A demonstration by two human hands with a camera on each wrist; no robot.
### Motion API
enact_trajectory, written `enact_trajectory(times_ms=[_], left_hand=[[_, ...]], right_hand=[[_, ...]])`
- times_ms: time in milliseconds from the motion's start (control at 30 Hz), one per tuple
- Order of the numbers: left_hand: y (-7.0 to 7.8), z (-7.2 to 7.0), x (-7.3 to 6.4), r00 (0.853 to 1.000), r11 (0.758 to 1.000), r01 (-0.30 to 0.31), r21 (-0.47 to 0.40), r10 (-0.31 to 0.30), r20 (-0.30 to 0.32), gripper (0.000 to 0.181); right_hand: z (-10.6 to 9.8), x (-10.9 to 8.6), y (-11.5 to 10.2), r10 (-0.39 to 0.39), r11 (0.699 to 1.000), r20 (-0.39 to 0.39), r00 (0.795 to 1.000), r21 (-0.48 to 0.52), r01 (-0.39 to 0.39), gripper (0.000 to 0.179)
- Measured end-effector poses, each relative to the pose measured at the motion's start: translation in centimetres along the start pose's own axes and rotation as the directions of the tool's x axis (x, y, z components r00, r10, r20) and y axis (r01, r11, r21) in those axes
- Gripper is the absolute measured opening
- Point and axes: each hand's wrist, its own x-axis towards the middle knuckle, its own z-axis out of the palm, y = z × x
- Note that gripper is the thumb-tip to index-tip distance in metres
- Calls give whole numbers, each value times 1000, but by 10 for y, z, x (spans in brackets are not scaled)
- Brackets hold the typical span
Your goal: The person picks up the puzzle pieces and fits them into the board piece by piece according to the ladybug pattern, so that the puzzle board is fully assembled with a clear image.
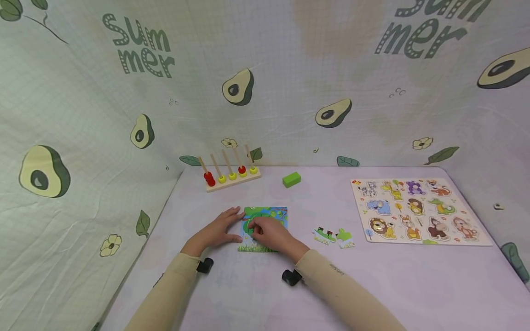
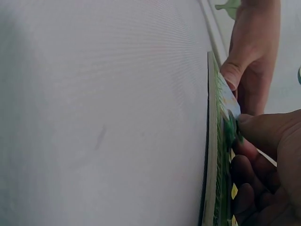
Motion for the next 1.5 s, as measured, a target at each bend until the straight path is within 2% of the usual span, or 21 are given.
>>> enact_trajectory(times_ms=[400, 667, 867, 1133, 1500], left_hand=[[1, 0, 1, 1000, 1000, 15, 8, -15, 7, 85], [2, -1, -1, 1000, 1000, 14, 2, -14, 4, 85], [3, -2, -1, 1000, 1000, 9, 3, -9, 7, 85], [2, -2, -1, 1000, 1000, 12, 3, -12, 12, 84], [2, -1, 0, 1000, 1000, 9, 1, -9, 10, 84]], right_hand=[[-3, -7, -1, -17, 994, 40, 999, -106, 21, 35], [2, -5, -1, -45, 976, 23, 999, -211, 49, 35], [3, -6, -4, -57, 975, 7, 998, -216, 57, 32], [1, -8, -6, -69, 979, 24, 997, -192, 73, 39], [1, -9, -7, -66, 975, 29, 997, -212, 71, 39]])
